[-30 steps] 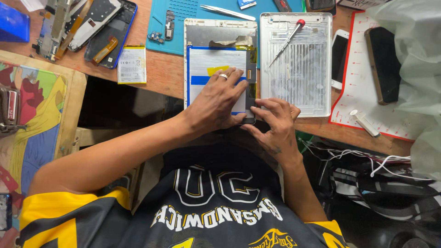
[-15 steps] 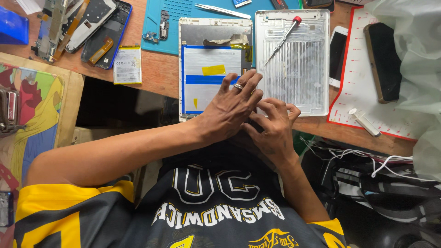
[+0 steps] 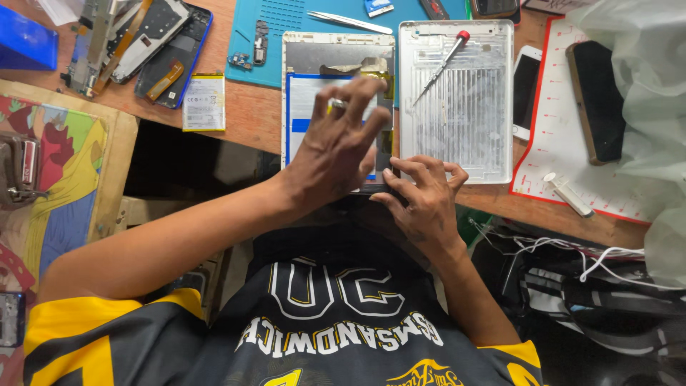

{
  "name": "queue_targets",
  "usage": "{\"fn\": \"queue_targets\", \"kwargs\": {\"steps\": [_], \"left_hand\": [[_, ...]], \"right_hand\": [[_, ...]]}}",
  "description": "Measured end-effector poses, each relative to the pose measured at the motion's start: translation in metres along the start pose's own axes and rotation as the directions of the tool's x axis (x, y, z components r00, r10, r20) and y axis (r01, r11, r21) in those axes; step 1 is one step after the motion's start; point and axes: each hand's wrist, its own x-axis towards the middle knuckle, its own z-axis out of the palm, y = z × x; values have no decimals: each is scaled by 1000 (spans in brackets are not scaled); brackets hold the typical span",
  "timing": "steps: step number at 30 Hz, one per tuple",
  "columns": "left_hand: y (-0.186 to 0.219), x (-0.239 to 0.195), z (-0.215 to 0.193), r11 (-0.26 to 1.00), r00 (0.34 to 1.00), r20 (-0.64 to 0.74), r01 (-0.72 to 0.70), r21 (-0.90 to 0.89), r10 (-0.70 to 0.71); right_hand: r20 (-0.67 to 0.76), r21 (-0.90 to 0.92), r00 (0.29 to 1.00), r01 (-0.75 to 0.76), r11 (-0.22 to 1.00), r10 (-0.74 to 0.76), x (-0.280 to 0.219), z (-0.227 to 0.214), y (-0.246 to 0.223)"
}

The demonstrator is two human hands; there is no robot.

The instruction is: The person disassembles a tablet by removing screws and detaching internal components. They use a screwdriver and tweezers to carefully lift and separate the motherboard and ribbon cables from the device frame.

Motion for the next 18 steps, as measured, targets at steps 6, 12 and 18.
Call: {"fn": "queue_targets", "kwargs": {"steps": [6, 12, 18], "left_hand": [[17, -24, 7, 971, 998, 26, 54, -233, -49], [15, -32, 23, 948, 989, 40, 148, -282, -143], [17, -37, 26, 939, 989, -71, 102, -329, -132]], "right_hand": [[2, 0, 1000, -15, 1000, 15, -2, 2, -4], [-8, 0, 1000, -17, 1000, 17, -6, 3, -8], [-47, -16, 998, -33, 999, 32, -8, 7, -10]]}}
